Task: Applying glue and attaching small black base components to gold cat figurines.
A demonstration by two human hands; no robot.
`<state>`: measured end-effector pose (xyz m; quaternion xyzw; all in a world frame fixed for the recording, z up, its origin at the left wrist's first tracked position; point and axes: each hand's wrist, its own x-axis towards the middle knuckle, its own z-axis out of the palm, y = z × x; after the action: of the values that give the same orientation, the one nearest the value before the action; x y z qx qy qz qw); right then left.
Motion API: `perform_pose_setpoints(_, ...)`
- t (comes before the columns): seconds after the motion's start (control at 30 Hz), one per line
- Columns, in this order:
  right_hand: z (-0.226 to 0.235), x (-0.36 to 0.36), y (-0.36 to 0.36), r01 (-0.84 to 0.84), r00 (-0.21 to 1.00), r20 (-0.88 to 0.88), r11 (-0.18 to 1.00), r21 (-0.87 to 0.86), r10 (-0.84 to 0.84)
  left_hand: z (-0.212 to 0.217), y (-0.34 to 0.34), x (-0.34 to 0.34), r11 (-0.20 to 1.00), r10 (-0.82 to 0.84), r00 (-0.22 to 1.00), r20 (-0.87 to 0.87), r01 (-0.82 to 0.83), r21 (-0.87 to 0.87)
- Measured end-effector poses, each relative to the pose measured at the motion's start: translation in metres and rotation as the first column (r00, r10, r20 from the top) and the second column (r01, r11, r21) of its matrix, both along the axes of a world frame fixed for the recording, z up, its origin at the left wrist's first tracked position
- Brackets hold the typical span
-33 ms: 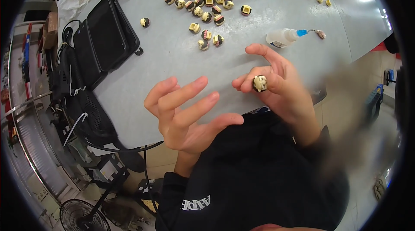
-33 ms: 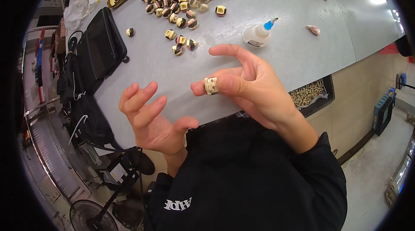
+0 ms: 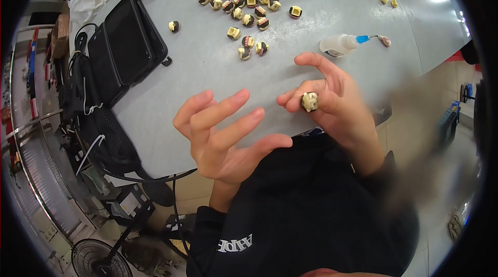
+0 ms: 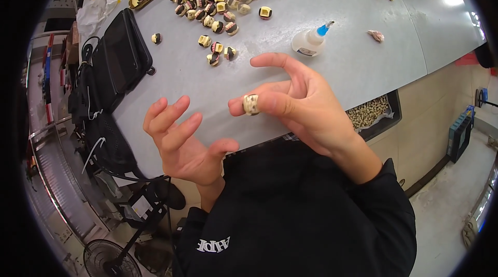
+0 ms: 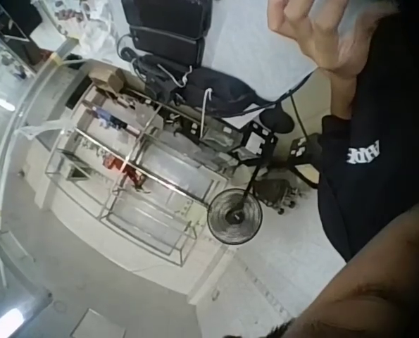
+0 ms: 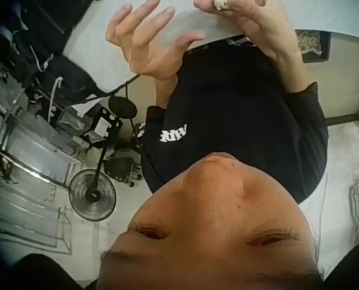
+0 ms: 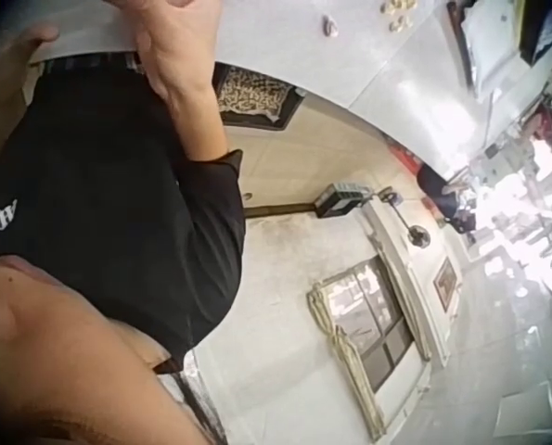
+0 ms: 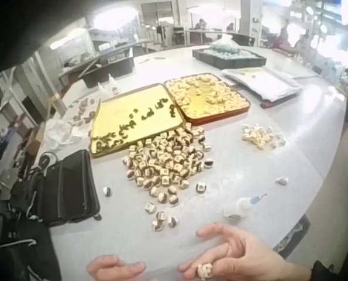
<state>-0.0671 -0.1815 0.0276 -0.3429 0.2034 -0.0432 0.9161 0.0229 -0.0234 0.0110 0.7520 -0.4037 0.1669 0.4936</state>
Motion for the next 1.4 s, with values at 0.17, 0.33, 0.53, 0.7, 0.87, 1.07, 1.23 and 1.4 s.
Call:
perform_pose_setpoints(0.17, 0.013, 0.002, 0.008, -0.021, 0.999, -0.039, 0.987, -0.158, 0.015, 0.005, -0.002, -0.001, 0.999, -0.03, 0.999, -0.034, 0.031, 0.029)
perform_pose_setpoints(0.33, 0.012, -0.002, 0.012, -0.012, 1.0, 0.022, 0.959, -0.285, 0.019, 0.003, -0.003, -0.002, 0.989, -0.118, 0.992, -0.047, 0.122, 0.085)
perform_pose_setpoints(0.53, -0.003, -0.005, 0.01, 0.084, 0.973, 0.218, 0.773, -0.628, 0.072, 0.005, -0.004, -0.003, 0.986, -0.151, 0.986, -0.078, 0.156, 0.06)
perform_pose_setpoints(0.7, -0.005, -0.005, 0.01, 0.119, 0.961, 0.261, 0.71, -0.694, 0.094, 0.001, -0.004, -0.003, 0.985, -0.159, 0.985, -0.07, 0.163, 0.051)
perform_pose_setpoints(0.87, -0.006, -0.005, 0.011, 0.176, 0.934, 0.343, 0.71, -0.682, 0.098, 0.003, -0.003, -0.004, 0.986, -0.163, 0.984, -0.075, 0.165, 0.025)
perform_pose_setpoints(1.07, -0.006, -0.007, 0.008, 0.163, 0.921, 0.362, 0.7, -0.695, 0.146, 0.002, -0.005, -0.005, 0.985, -0.162, 0.986, -0.05, 0.158, -0.072)
perform_pose_setpoints(1.23, -0.005, -0.01, 0.009, 0.144, 0.921, 0.354, 0.704, -0.695, 0.162, -0.003, -0.004, -0.004, 0.983, -0.15, 0.989, -0.009, 0.148, -0.107)
perform_pose_setpoints(1.4, -0.002, -0.007, 0.01, 0.285, 0.858, 0.491, 0.653, -0.701, 0.153, -0.001, 0.002, -0.005, 0.987, -0.139, 0.99, -0.024, 0.136, -0.089)
